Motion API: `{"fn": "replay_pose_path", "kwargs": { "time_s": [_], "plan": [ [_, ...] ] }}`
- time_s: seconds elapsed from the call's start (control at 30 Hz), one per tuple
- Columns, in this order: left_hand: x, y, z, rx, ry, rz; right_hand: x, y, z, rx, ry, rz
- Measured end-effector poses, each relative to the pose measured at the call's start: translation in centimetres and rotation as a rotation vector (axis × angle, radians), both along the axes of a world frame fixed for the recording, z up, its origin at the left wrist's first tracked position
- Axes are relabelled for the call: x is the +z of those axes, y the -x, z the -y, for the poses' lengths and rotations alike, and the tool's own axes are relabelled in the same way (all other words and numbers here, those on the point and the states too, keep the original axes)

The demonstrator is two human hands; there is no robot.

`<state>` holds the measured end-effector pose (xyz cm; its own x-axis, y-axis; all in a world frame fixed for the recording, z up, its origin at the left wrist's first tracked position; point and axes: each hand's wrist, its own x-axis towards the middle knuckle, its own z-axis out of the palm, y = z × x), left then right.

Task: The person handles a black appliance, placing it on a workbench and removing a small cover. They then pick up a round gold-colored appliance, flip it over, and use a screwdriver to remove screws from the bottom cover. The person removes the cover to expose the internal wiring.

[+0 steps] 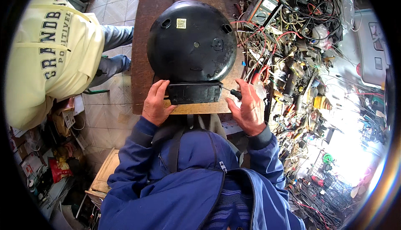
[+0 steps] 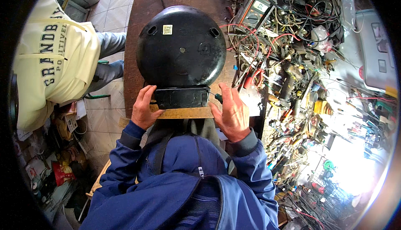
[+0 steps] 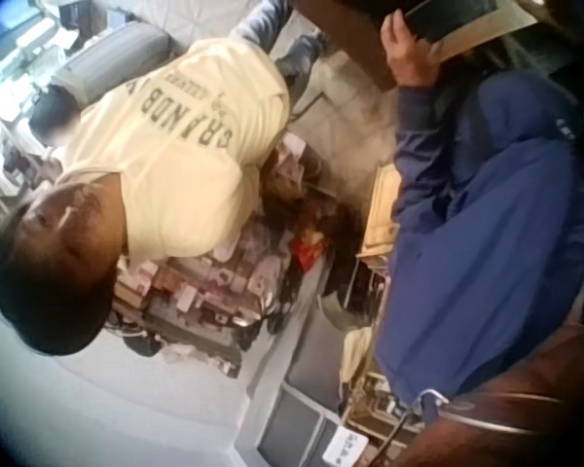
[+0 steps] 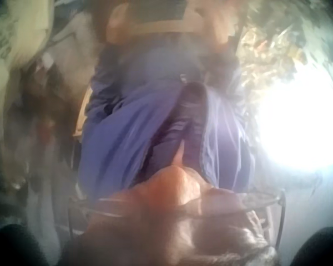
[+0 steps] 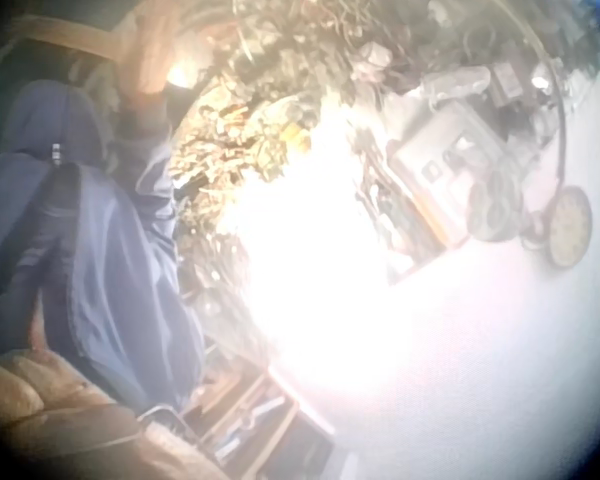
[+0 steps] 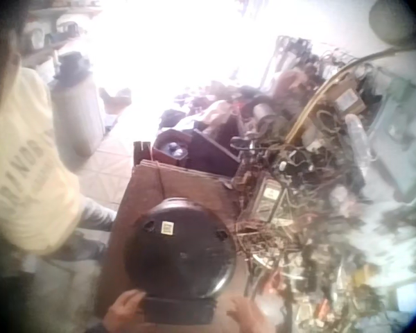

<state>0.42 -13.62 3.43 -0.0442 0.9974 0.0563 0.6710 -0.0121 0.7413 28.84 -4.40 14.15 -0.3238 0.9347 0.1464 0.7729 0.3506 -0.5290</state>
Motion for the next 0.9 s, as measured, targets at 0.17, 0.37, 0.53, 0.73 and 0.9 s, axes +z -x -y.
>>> {"fn": "replay_pose_path", "kwargs": {
  "time_s": [0.17, 0.37, 0.53, 0.73, 0.9],
  "plan": [
    [-0.3, -0.1, 0.1, 0.012, -0.006, 0.011, 1.0, -1.0, 0.6, 0.029, 0.146, 0.057],
    [-0.4, -0.2, 0.1, 0.001, -0.009, 0.003, 1.0, -1.6, 1.1, -0.016, 0.103, -0.003],
    [0.3, 0.1, 0.2, 0.001, 0.000, 0.006, 2.6, -0.4, 1.5, -0.006, 0.086, -0.083],
    [0.0, 0.4, 0.2, 0.001, -0.007, 0.049, 1.6, 5.2, 4.4, 0.221, 0.136, -0.104],
    [-0.5, 0.2, 0.5, 0.027, -0.021, 0.072, 0.8, 8.4, 5.0, 0.245, 0.160, -0.078]
  ]
}}
